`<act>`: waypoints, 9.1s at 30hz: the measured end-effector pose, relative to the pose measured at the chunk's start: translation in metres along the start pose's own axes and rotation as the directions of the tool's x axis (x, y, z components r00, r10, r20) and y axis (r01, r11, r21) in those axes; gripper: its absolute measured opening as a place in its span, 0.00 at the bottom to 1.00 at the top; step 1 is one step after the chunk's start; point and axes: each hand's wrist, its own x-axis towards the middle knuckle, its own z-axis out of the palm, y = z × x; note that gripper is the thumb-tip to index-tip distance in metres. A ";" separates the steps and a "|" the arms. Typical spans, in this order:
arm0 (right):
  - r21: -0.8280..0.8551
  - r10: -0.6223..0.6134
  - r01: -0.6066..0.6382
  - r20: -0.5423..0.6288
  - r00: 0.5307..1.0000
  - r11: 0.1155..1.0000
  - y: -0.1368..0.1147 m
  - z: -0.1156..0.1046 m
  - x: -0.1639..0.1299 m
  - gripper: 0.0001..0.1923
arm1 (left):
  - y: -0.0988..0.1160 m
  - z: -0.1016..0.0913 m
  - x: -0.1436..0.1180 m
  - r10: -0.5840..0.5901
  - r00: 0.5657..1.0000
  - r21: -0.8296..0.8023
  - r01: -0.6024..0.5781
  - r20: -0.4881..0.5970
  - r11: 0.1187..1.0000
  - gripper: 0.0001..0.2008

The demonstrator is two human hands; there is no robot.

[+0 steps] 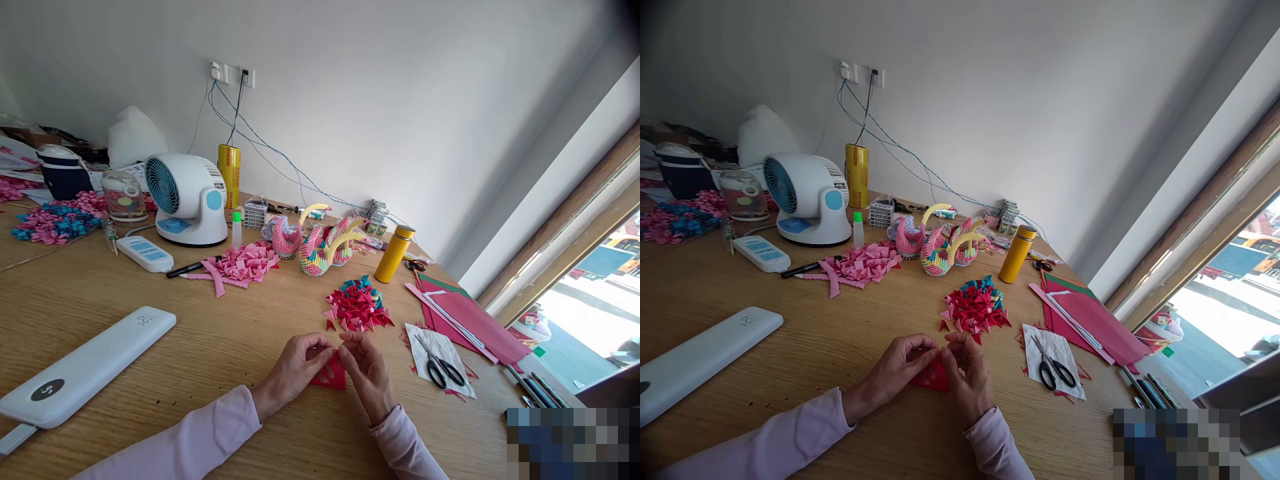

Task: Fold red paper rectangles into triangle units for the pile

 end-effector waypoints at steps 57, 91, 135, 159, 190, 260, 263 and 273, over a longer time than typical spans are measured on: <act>-0.422 -0.296 0.408 0.306 0.905 0.810 -0.013 -0.010 -0.001 0.11 | 0.005 -0.006 0.002 -0.205 0.978 -0.312 0.208 0.043 0.927 0.18; -0.433 -0.092 0.166 0.187 0.978 0.886 -0.003 -0.013 0.002 0.06 | 0.002 -0.010 0.003 -0.202 0.970 -0.152 0.221 0.134 0.963 0.19; -0.157 0.044 -0.018 0.167 0.985 0.988 0.003 -0.015 0.004 0.11 | -0.001 -0.008 0.002 -0.194 0.976 -0.261 0.213 0.097 0.942 0.21; -0.417 -0.018 0.107 0.213 0.977 0.903 -0.001 -0.011 0.001 0.08 | 0.000 -0.007 0.003 -0.161 0.981 -0.108 0.173 0.105 0.979 0.21; -0.049 0.124 -0.124 -0.002 0.992 0.991 0.004 -0.006 0.005 0.18 | 0.003 0.000 0.002 -0.136 0.989 -0.084 0.130 -0.064 0.988 0.18; 0.106 0.231 -0.225 -0.047 0.972 0.968 -0.004 0.007 -0.001 0.18 | -0.001 -0.007 -0.002 0.472 0.865 0.737 -0.430 0.171 0.521 0.07; 0.093 0.226 -0.220 -0.062 0.972 0.971 -0.006 0.007 -0.001 0.16 | 0.002 -0.006 -0.003 0.444 0.878 0.736 -0.420 0.180 0.532 0.08; 0.016 0.114 -0.113 -0.075 0.991 0.993 -0.003 0.003 -0.001 0.11 | 0.000 -0.001 0.002 0.057 0.998 0.060 -0.059 0.023 0.996 0.12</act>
